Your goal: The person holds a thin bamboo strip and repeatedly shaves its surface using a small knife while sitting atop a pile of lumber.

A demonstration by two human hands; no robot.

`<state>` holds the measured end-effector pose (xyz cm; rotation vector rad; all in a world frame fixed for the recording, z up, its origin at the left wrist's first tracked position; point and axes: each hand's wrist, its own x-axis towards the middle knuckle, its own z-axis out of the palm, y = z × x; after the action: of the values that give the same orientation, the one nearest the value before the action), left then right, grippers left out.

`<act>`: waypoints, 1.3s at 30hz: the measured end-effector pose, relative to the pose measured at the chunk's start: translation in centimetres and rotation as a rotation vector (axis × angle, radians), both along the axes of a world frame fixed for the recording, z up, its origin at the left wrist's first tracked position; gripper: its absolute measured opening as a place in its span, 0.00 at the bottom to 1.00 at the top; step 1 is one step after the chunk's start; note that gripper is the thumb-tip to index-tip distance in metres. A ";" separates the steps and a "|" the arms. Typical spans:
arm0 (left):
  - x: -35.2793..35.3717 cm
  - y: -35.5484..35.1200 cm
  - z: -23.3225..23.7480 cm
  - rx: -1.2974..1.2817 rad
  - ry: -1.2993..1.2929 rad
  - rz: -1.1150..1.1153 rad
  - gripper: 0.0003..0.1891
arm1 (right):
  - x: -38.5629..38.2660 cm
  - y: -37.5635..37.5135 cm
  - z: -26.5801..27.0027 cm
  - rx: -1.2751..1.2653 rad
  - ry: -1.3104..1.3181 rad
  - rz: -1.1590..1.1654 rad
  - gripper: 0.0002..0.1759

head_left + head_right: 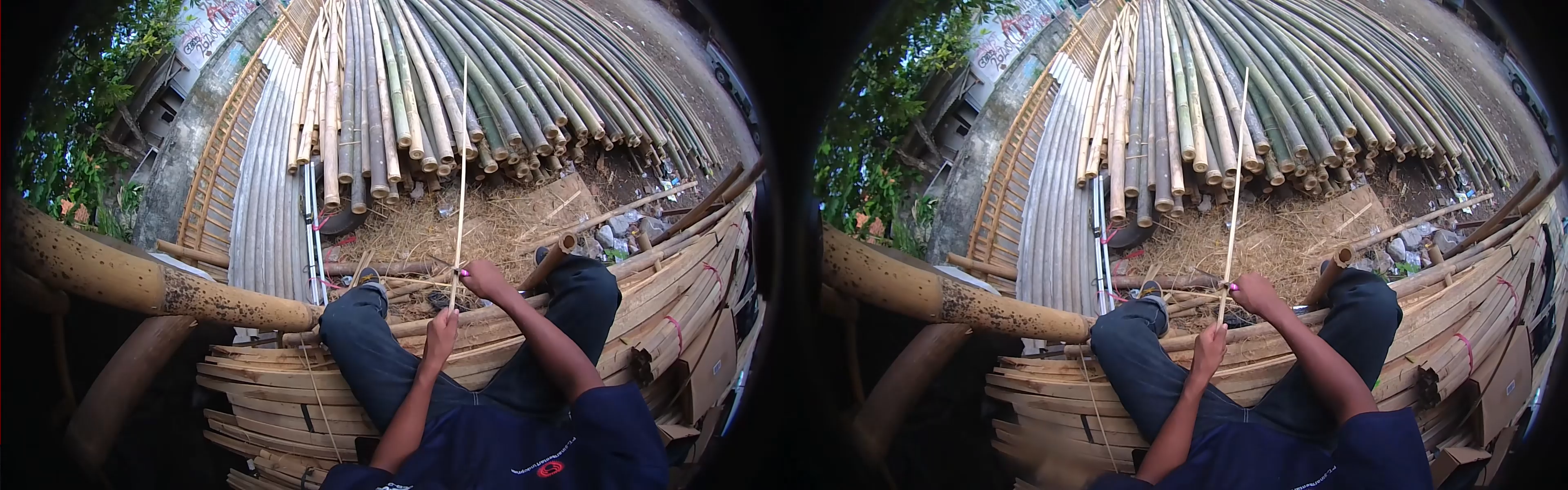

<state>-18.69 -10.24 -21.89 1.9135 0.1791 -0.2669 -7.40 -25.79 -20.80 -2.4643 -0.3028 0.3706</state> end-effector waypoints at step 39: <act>-0.2 -0.5 -1.4 -0.092 0.080 0.045 0.16 | -0.1 0.2 -1.8 -0.044 0.095 0.067 0.14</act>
<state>-18.86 -10.70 -23.29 1.8062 0.2589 -0.3168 -7.52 -25.64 -22.62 -2.4749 -0.3414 0.5269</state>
